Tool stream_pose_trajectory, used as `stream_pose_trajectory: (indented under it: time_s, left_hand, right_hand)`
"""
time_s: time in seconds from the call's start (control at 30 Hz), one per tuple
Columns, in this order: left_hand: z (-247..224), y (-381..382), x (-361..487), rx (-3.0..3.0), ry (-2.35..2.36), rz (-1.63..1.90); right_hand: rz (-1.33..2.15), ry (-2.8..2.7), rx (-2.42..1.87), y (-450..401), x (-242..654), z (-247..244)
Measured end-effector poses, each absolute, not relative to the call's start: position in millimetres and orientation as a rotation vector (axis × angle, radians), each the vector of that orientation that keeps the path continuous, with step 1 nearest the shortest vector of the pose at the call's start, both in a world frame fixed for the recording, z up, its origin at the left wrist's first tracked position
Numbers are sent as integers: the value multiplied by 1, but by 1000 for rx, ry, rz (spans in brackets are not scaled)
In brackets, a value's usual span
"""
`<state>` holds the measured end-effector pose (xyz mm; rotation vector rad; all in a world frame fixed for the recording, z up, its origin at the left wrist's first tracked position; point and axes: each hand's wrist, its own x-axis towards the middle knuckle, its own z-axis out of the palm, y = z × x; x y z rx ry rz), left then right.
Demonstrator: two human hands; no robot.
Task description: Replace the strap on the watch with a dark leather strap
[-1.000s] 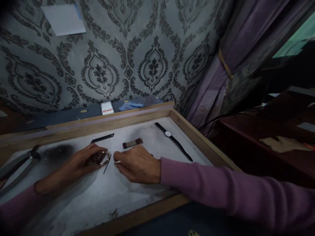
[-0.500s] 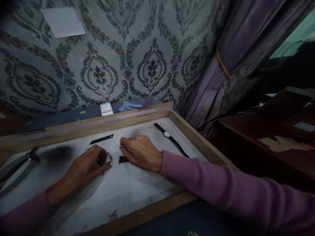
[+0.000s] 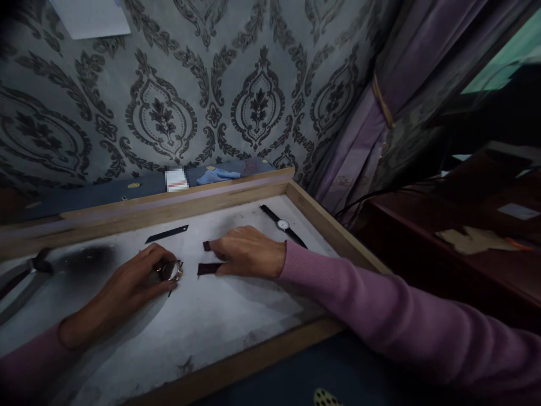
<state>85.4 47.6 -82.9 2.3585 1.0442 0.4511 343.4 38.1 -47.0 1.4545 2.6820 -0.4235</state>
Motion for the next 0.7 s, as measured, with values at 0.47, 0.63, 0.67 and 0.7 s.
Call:
stream_pose_trajectory:
  time_s: [0.47, 0.63, 0.67, 0.7]
  left_hand:
    - [-81, 52, 83, 2379, 941, 386]
    - [-81, 52, 82, 2380, 931, 356]
    - [-82, 52, 82, 2381, 934, 365]
    - [-82, 52, 82, 2381, 937, 374]
  right_hand:
    - [-778, 2582, 1571, 41, 335, -49]
    - [-941, 2544, 1611, 44, 337, -50]
    - [-1001, 2550, 1604, 45, 339, -51]
    - [-1069, 2566, 1590, 47, 340, -51]
